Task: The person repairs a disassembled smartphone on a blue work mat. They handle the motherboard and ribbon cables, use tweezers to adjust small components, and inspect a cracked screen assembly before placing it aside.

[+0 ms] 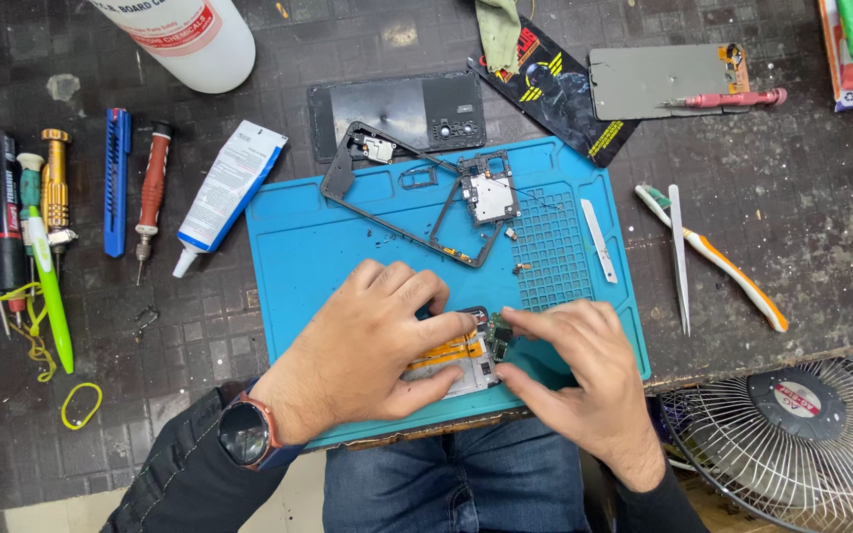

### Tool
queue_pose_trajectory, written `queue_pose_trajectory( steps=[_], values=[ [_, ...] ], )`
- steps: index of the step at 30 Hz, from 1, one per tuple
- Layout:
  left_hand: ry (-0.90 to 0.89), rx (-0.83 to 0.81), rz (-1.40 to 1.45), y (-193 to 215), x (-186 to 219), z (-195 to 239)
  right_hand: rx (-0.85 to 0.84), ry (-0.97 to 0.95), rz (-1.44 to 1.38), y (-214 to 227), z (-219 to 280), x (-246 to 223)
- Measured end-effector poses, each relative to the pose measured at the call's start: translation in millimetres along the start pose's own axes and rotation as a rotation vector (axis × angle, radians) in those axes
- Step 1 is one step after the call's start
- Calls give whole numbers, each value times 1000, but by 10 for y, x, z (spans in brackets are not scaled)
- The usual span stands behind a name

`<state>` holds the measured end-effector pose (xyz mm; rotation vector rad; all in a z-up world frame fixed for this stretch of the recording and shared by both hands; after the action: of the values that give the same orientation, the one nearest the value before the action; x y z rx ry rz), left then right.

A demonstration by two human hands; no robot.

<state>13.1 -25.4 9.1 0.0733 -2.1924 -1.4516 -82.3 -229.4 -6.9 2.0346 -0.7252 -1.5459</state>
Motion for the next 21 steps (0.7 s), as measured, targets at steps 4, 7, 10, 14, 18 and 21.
queue_pose_trajectory(
  steps=[4, 7, 10, 14, 18, 21],
  values=[
    [4, -6, 10, 7, 1, -8, -13, 43, 9, 8, -34, -37],
    [6, -7, 13, 6, -1, -12, -19, 51, 19, 10, -49, -52],
    [6, -4, 18, 6, -1, -12, -17, 47, 37, 1, -60, -62],
    [9, -5, 20, 6, -5, -14, 9, -12, 19, -2, -53, -55],
    [10, -6, 17, 3, -6, -13, 52, -46, -5, -5, -31, -53],
    [14, -9, 17, 2, -3, -13, 39, -33, 6, -5, -36, -50]
  ],
)
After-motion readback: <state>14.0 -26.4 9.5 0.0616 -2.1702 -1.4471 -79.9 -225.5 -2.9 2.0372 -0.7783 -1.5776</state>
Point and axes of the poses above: each hand's wrist, its own z-axis away from the middle knuckle, its own y-axis out of the back of the hand, x = y × z, the point moved 3 cm from there along -z, towards the middle knuckle, and after that the axes turned 7 degrees about -z, right-handed, at the moved point
